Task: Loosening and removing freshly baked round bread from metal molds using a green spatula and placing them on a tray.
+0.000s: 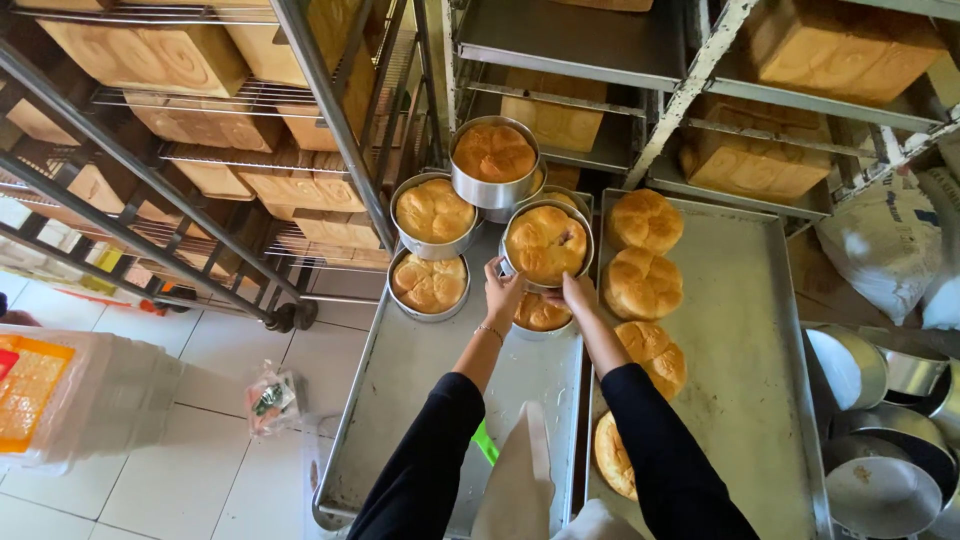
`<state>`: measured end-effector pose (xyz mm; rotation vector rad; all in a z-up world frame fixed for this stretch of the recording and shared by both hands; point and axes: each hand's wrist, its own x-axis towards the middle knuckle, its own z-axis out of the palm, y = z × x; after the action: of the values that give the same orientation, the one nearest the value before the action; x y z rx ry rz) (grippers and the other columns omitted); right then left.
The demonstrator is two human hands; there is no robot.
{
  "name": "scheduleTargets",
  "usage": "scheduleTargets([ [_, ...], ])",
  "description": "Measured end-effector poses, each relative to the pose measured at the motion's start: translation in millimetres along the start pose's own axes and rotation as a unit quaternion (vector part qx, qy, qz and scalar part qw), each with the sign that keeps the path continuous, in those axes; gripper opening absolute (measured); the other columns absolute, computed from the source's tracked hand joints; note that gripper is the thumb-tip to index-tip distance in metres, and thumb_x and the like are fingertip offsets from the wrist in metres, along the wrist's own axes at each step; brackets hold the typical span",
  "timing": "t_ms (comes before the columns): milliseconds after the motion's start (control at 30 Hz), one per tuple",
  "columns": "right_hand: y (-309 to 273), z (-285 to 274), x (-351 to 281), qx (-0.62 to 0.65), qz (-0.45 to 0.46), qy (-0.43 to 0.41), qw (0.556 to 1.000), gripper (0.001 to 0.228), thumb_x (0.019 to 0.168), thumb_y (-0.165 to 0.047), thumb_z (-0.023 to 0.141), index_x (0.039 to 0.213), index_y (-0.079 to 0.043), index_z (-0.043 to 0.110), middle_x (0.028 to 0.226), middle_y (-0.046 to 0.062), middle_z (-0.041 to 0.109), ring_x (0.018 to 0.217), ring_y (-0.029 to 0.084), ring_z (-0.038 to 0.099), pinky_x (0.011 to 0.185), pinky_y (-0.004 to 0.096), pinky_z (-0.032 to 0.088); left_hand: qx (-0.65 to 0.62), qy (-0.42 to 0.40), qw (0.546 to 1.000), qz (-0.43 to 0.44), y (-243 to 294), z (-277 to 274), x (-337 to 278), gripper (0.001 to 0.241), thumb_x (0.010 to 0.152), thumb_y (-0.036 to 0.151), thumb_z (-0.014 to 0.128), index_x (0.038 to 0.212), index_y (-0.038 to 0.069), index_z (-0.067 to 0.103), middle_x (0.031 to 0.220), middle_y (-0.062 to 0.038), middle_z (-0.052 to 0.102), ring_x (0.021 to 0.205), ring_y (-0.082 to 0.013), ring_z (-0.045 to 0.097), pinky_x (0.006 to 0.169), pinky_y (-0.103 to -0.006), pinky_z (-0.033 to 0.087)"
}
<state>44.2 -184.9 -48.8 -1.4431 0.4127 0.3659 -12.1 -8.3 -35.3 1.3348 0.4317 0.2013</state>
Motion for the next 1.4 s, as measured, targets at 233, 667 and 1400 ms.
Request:
scheduleTargets([
  [233,-8.0,-5.8,-61.4,0.029,0.026,-0.014,0.999,0.048,0.109,-0.026,0.044,0.127,0.018,0.047,0.095,0.032,0.072,0.075,0.04,0.076,0.065,0.043,0.066,0.091,0.006,0.996,-0.018,94.9,-29.4,-76.9,0.083,0.087,0.017,0.084,0.154,0.024,0.036,0.135,-0.021,0.044,0.114,-0.0292,0.057,0.089,-0.0393,0.06],
  [667,-12.6,5.4,-220.5,-0.078,-0.057,-0.105,0.99,0.033,0.102,-0.022,0.048,0.112,0.007,0.06,0.087,0.021,0.076,0.074,0.028,0.077,0.066,0.038,0.065,-0.255,-0.117,0.949,-0.14,128.4,-84.1,-190.9,0.089,0.089,0.006,0.051,0.155,0.034,-0.002,0.157,-0.016,0.032,0.137,-0.0382,0.049,0.094,-0.0674,0.055],
  [1400,170.4,11.7,-362.5,-0.545,-0.326,-0.142,0.759,0.07,0.076,-0.016,0.079,0.136,-0.01,0.045,0.117,0.024,0.063,0.108,0.044,0.062,0.092,0.051,0.053,-0.253,0.026,0.967,0.024,134.0,-122.4,-346.6,0.092,0.081,-0.012,0.046,0.157,0.026,0.01,0.155,-0.003,0.017,0.137,-0.0341,0.046,0.096,-0.0638,0.054],
])
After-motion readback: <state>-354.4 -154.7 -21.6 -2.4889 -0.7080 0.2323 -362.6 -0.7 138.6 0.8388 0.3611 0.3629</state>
